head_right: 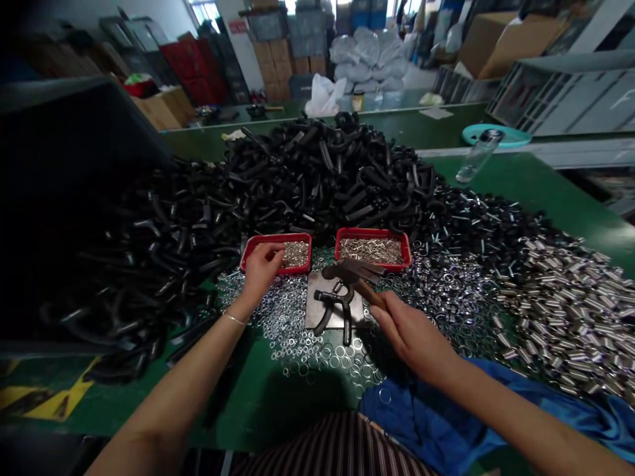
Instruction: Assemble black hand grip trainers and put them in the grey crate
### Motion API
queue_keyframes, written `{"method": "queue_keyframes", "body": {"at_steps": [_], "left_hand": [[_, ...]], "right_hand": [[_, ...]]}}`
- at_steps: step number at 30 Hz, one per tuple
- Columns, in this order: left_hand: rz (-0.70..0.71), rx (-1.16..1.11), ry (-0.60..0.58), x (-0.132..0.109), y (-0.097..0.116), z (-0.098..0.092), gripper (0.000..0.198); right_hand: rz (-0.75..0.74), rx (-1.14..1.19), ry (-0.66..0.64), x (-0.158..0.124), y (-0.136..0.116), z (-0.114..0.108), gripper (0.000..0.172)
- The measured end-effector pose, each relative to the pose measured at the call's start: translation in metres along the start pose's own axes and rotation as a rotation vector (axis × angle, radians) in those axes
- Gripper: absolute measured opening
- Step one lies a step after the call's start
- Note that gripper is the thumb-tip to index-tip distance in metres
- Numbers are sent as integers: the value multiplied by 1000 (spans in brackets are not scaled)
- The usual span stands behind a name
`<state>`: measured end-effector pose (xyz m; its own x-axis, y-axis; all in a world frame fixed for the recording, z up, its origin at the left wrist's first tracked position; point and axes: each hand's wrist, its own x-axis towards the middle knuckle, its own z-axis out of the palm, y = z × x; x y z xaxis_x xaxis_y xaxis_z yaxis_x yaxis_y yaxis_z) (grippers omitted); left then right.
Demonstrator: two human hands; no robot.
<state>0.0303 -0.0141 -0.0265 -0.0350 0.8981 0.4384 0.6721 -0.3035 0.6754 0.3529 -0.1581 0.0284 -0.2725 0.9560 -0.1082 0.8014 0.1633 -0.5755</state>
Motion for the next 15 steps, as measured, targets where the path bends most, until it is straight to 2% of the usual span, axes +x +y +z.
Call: {"method": "queue_keyframes", "body": {"at_steps": [3, 5, 7, 10, 12, 15], "left_hand": [[31, -118, -133, -18, 23, 0, 13], [41, -166, -219, -28, 35, -1, 14], [30, -199, -271, -34, 44, -3, 16], [-14, -258, -330, -40, 52, -4, 15], [-80, -303, -377, -44, 56, 3, 12], [-204, -376, -456, -50, 58, 23, 10]], "right_hand": [[16, -84, -123, 14, 4, 10, 29], [14, -29, -188, 16, 7, 16, 30], [6, 47, -134, 13, 8, 18, 33], [34, -7, -48, 9, 13, 22, 31], [75, -32, -105, 10, 20, 24, 31], [102, 140, -213, 11, 32, 26, 38]]}}
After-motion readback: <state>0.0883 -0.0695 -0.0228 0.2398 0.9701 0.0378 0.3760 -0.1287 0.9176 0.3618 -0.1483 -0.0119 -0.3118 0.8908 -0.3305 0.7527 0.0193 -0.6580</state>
